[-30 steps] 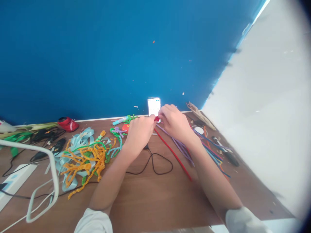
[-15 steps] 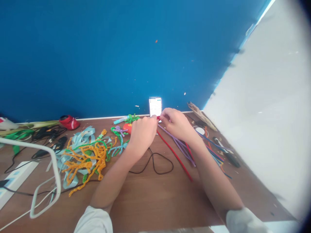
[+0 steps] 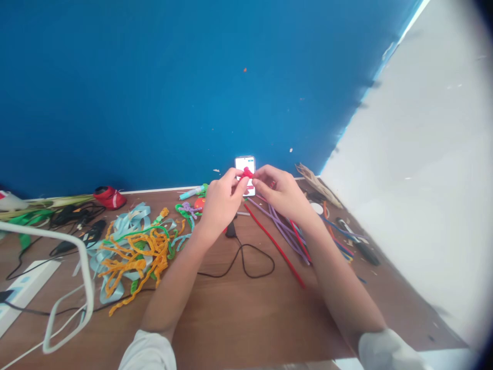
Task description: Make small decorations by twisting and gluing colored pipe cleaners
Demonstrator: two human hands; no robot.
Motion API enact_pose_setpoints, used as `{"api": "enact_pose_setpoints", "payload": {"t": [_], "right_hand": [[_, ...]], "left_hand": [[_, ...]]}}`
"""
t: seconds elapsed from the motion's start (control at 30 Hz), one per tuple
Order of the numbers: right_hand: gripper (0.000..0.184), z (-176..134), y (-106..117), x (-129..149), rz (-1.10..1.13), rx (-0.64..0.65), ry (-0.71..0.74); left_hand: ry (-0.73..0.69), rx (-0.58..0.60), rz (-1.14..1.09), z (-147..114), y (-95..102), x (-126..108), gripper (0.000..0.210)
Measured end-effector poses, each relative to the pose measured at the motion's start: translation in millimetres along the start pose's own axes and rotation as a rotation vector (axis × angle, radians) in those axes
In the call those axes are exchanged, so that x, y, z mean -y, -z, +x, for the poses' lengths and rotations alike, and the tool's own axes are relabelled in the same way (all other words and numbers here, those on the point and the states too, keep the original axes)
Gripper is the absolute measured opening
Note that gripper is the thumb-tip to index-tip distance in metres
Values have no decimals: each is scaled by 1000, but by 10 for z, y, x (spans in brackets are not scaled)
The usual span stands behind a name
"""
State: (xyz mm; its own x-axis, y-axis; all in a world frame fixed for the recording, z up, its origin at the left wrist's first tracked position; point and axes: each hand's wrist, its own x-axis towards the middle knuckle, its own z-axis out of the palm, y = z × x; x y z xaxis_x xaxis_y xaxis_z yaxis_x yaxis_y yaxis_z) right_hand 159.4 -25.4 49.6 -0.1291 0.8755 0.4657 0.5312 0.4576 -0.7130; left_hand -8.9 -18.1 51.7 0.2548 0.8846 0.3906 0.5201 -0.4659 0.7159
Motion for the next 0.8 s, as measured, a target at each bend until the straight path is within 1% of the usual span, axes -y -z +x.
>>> {"api": "enact_pose_setpoints", "payload": {"t": [0.1, 0.2, 0.33, 0.57, 0.7, 0.8], "right_hand": [[18, -5, 2, 12, 85, -19, 56], [19, -6, 7, -14, 132, -28, 94], [19, 11, -21, -83, 207, -55, 110], [25, 21, -54, -90, 313, -37, 127], [26, 1, -46, -53, 345, -14, 133], [26, -1, -62, -63, 329, -36, 147]], "left_hand": [[27, 30, -269, -11, -29, -11, 27], [31, 29, -387, -8, -49, -5, 31], [0, 45, -473, 11, -70, 29, 30], [-44, 51, -541, 18, -91, 55, 27], [-39, 56, -603, 12, -105, 39, 28], [-20, 55, -640, 8, -111, 24, 29]]}}
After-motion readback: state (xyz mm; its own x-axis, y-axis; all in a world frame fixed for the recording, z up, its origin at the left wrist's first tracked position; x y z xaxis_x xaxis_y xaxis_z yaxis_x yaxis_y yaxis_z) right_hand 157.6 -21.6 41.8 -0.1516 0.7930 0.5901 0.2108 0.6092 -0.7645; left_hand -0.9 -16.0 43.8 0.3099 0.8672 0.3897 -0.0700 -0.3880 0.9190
